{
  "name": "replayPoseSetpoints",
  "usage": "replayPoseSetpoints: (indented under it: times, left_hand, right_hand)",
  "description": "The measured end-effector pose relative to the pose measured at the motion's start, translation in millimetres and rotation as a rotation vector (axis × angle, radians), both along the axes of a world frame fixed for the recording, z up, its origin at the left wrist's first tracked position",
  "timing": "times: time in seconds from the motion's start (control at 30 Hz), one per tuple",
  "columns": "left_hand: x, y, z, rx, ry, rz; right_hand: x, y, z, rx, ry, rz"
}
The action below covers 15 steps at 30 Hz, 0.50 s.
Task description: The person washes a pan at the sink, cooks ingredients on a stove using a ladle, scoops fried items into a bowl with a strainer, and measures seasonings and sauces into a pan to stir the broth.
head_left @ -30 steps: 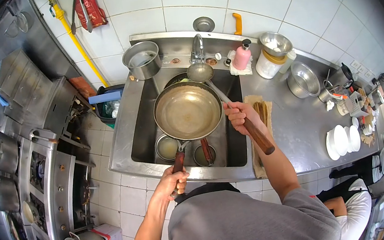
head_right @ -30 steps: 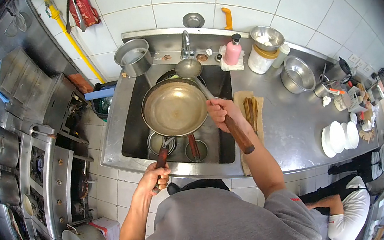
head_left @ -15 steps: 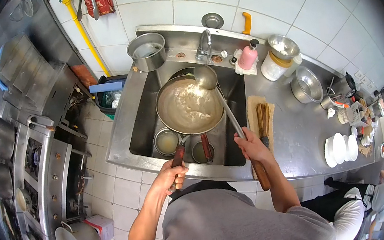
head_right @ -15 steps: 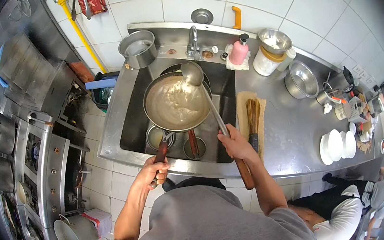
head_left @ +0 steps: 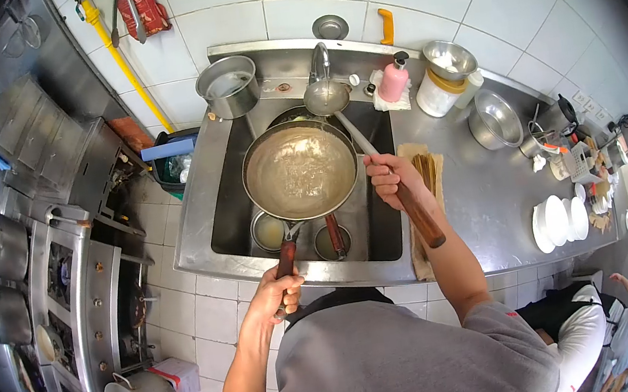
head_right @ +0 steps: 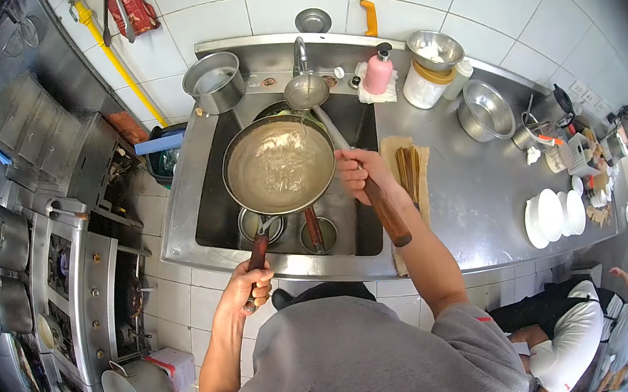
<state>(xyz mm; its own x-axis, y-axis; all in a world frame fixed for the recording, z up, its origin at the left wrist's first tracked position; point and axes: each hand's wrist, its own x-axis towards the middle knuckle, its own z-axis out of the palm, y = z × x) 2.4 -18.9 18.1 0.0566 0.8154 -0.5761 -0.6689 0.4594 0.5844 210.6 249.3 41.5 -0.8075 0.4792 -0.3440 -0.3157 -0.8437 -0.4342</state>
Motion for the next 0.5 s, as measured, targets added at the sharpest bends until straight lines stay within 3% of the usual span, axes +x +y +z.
replayPoseSetpoints:
  times: [0.07, 0.5]
  left_hand:
    - [1.2, -2.1, 1.0, 0.001, -0.001, 0.008]
    - [6.3, -6.9, 1.9, -0.016, -0.006, 0.029]
  right_hand:
    - [-3.2, 2.7, 3.8, -0.102, 0.095, 0.035]
    - [-6.0, 8.8, 8.7, -0.147, 0.165, 0.057]
